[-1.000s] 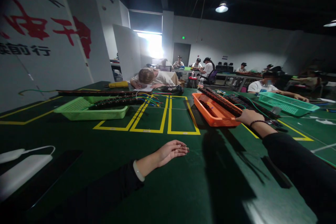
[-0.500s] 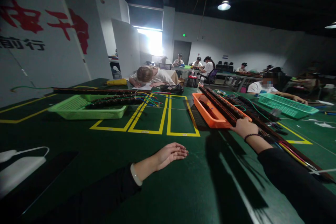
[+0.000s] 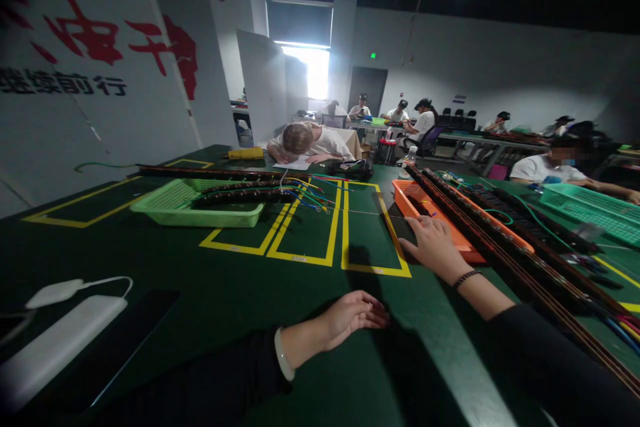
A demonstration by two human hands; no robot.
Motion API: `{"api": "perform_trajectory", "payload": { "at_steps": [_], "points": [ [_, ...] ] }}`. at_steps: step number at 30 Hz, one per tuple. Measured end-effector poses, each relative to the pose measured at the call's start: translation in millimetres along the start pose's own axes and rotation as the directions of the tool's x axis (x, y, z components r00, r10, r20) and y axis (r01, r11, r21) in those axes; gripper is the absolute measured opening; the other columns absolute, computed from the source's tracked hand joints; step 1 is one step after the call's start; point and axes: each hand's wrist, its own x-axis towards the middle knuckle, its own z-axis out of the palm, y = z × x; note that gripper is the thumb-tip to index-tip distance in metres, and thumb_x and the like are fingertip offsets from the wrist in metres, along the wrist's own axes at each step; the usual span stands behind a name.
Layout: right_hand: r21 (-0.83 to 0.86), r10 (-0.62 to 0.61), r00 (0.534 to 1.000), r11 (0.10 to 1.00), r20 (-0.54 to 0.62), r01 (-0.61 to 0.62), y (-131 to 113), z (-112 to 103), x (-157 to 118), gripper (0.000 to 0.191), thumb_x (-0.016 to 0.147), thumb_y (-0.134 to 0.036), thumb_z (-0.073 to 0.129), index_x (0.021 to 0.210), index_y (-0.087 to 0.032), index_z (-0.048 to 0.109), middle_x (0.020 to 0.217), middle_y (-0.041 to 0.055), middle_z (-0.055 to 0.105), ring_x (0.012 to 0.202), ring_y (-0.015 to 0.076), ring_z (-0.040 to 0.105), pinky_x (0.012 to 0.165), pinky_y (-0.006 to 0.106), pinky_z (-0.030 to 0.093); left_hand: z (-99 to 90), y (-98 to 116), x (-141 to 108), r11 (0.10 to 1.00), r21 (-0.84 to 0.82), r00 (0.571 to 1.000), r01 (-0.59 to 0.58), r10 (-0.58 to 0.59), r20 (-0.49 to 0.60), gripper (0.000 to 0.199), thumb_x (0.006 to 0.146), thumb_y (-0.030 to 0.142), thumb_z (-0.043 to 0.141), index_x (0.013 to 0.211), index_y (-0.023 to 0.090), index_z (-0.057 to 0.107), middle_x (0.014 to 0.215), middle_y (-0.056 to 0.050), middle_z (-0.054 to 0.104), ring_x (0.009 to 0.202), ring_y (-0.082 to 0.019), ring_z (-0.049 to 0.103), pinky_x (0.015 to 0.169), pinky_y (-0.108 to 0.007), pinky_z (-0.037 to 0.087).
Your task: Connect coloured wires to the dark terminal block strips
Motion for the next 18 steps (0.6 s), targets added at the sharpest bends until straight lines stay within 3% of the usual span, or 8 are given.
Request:
{"api": "perform_trajectory", "payload": {
  "at_steps": [3, 6, 11, 16, 18],
  "points": [
    [0.114, -0.169, 0.983, 0.978, -0.078, 0.177, -46.8, -6.9, 40.4, 0.051, 0.085, -0.052, 0.045, 0.123, -0.019, 0.051, 0.115, 0.0136, 0.055, 0.107, 0.0298, 0.049, 0.092, 0.043, 0.034, -1.6, -4.2, 3.0, 0.998, -0.065, 1.0, 0.023, -0.022, 0.007, 0.02, 0.064, 0.012, 0.056, 0.083, 0.012, 0.06, 0.076, -0.007, 0.068, 0.073, -0.019, 0.067, 0.082, -0.037, 0.047],
    [0.158, -0.315, 0.934, 0.927, -0.169, 0.341, -93.1, -17.3, 79.8, 0.049, 0.086, -0.049, 0.048, 0.124, -0.018, 0.051, 0.115, 0.0135, 0.055, 0.107, 0.0291, 0.047, 0.093, 0.042, 0.033, -3.1, -8.6, 6.5, 0.997, -0.068, 0.999, 0.045, -0.045, 0.005, 0.02, 0.058, 0.015, 0.059, 0.078, 0.012, 0.063, 0.071, -0.008, 0.068, 0.07, -0.021, 0.066, 0.081, -0.038, 0.047],
    [0.151, -0.466, 0.854, 0.85, -0.232, 0.505, -166.5, -36.1, 134.2, 0.048, 0.085, -0.045, 0.053, 0.123, -0.017, 0.052, 0.116, 0.0129, 0.054, 0.107, 0.0274, 0.045, 0.095, 0.04, 0.03, -13.2, -25.9, 20.8, 0.995, -0.1, 0.998, 0.019, -0.012, 0.069, 0.026, 0.052, 0.032, 0.07, 0.069, 0.013, 0.066, 0.072, -0.012, 0.065, 0.069, -0.025, 0.065, 0.082, -0.046, 0.045],
    [0.059, -0.565, 0.798, 0.807, -0.212, 0.587, -226.4, -39.3, 167.3, 0.056, 0.081, -0.045, 0.059, 0.126, -0.014, 0.049, 0.119, 0.0153, 0.052, 0.109, 0.0292, 0.043, 0.098, 0.042, 0.026, -26.8, -38.0, 35.2, 0.995, -0.081, 0.971, 0.056, -0.035, 0.238, 0.045, 0.048, 0.053, 0.072, 0.073, 0.015, 0.067, 0.076, -0.015, 0.062, 0.07, -0.026, 0.064, 0.088, -0.048, 0.04],
    [0.014, -0.598, 0.779, 0.792, -0.191, 0.611, -244.0, -35.5, 176.7, 0.06, 0.078, -0.043, 0.063, 0.128, -0.012, 0.048, 0.122, 0.0174, 0.05, 0.112, 0.0307, 0.041, 0.1, 0.043, 0.024, -29.6, -32.3, 34.2, 0.999, -0.037, 0.94, 0.007, 0.006, 0.341, 0.048, 0.055, 0.06, 0.066, 0.076, 0.016, 0.066, 0.08, -0.015, 0.062, 0.074, -0.025, 0.064, 0.087, -0.046, 0.041]
  ]
}}
